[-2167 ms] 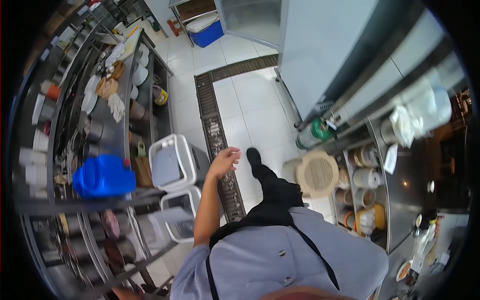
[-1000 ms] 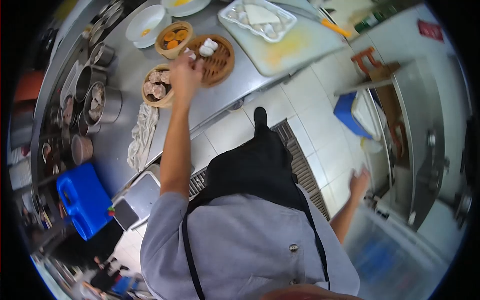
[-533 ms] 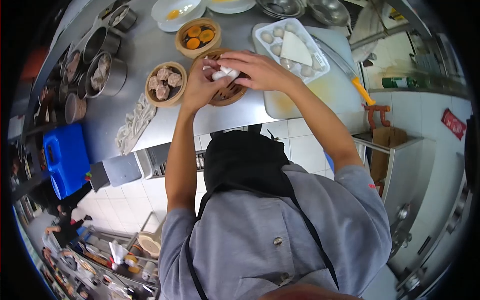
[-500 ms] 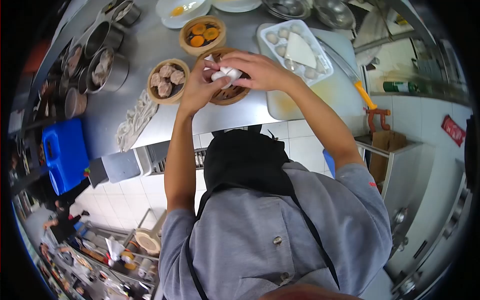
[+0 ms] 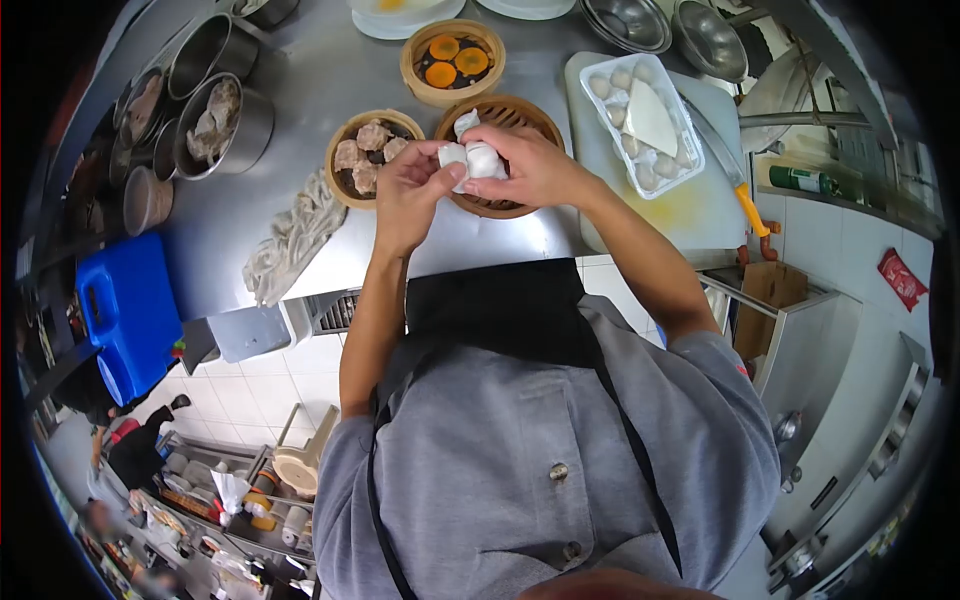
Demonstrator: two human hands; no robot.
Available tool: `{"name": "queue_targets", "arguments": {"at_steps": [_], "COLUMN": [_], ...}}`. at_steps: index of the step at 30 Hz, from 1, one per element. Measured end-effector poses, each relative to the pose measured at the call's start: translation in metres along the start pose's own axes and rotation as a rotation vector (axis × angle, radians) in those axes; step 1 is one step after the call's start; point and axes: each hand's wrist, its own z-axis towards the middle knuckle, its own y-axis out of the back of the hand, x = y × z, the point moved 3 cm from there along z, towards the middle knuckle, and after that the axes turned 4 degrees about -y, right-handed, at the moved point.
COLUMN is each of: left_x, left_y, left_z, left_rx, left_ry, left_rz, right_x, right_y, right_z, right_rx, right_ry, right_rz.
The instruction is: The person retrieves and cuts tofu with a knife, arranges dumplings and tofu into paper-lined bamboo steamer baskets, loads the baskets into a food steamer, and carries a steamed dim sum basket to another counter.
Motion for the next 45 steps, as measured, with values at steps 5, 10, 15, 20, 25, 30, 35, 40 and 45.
{"name": "queue_targets", "arguments": {"at_steps": [5, 10, 15, 20, 25, 30, 35, 40, 45], "left_x": [0.002, 0.008, -0.030, -0.024, -0.006, 0.000, 0.008, 0.007, -0.012], "left_y": [-0.006, 0.020, 0.034, 0.038, 0.031, 0.020, 0.022, 0.021, 0.029], "left_z": [0.022, 0.040, 0.078, 0.158, 0.219, 0.242, 0.249, 0.239, 0.219], "left_rx": [0.004, -0.219, -0.103, 0.131, 0.392, 0.820, 0.866, 0.807, 0.537], "left_ry": [-0.060, -0.030, 0.073, -0.023, -0.258, -0.140, -0.332, -0.546, -0.702], "left_rz": [-0.049, 0.008, 0.367, 0.829, 1.188, 1.343, 1.448, 1.308, 1.114], "right_x": [-0.005, -0.019, -0.080, -0.085, -0.087, -0.096, -0.065, -0.047, -0.039], "right_y": [0.004, 0.028, 0.067, 0.060, 0.048, 0.053, 0.044, 0.014, 0.002], "right_z": [0.007, 0.012, 0.057, 0.114, 0.132, 0.117, 0.071, 0.045, 0.037], "right_rx": [-0.115, -0.178, -0.187, 0.068, 0.254, 0.120, -0.063, 0.085, 0.105], "right_ry": [-0.074, -0.225, -0.224, -0.160, -0.260, -0.212, -0.284, -0.179, 0.062], "right_rz": [0.053, 0.023, -0.295, -0.733, -0.890, -0.885, -0.637, -0.537, -0.645]}}
